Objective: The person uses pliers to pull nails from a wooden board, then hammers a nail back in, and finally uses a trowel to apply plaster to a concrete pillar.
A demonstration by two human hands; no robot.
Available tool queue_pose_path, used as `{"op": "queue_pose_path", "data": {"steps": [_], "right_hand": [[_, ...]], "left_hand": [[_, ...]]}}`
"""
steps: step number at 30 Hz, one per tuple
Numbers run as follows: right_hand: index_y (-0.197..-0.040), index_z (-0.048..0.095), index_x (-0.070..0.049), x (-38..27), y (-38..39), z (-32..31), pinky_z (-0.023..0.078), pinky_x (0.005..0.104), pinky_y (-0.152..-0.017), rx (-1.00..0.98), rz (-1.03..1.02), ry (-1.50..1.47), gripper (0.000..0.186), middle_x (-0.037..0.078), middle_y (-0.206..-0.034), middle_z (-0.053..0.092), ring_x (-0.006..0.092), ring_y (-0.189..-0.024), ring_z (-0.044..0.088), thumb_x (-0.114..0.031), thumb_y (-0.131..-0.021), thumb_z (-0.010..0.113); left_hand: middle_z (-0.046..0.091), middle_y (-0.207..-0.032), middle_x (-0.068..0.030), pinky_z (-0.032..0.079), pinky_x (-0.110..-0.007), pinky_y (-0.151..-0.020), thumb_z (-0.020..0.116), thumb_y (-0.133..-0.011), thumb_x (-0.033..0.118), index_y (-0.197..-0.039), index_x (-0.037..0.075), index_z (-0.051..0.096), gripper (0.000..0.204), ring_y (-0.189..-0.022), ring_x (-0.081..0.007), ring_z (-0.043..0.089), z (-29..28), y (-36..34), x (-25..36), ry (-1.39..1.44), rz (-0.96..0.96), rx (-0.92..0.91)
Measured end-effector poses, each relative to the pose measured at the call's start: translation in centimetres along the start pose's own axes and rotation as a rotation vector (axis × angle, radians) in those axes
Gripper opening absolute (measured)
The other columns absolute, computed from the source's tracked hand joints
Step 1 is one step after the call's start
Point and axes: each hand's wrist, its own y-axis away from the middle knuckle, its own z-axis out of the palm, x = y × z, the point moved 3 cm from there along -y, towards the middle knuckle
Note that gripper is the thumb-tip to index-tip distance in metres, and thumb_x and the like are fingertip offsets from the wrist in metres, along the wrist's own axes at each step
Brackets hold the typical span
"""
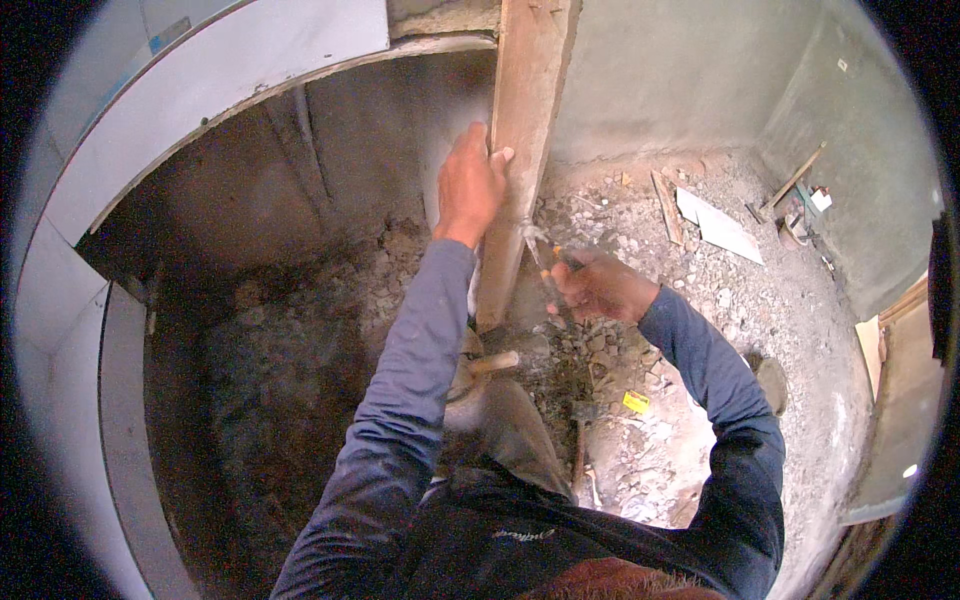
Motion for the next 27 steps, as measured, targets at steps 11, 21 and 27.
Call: {"op": "queue_pose_path", "data": {"steps": [11,21,27], "right_hand": [[-0.119,0.056,-0.006,-10.3,10.4,2.7,0.048,0.0379,-0.087,0.673,-0.898,1.501,0.047,0.012,-0.115,0.053,0.0283,-0.113,0.056,0.006,-0.073,0.062],[-0.104,0.058,-0.008,-21.4,13.2,6.7,0.047,0.0490,-0.075,1.327,-0.710,2.445,0.017,0.005,-0.123,0.050,0.0246,-0.103,0.057,-0.012,-0.088,0.055],[-0.101,0.059,-0.008,-22.6,13.2,8.4,0.046,0.0493,-0.074,1.394,-0.702,2.423,0.013,0.005,-0.120,0.049,0.0249,-0.100,0.058,-0.013,-0.089,0.056]], "left_hand": [[0.062,-0.101,-0.0249,0.050,-0.052,-0.082,0.068,-0.088,0.019,-0.107,0.000,0.054,0.030,-0.094,-0.0452,0.062,-0.2,-0.8,0.7,0.000,-0.093,-0.161],[0.061,-0.104,-0.0232,0.051,-0.051,-0.083,0.068,-0.088,0.021,-0.109,0.001,0.055,0.032,-0.096,-0.0428,0.063,-0.2,-1.1,-0.2,-0.016,-0.089,-0.166],[0.063,-0.098,-0.0226,0.049,-0.052,-0.080,0.068,-0.087,0.019,-0.102,0.001,0.055,0.026,-0.090,-0.0425,0.063,-0.3,-1.0,0.4,-0.018,-0.108,-0.137]]}}
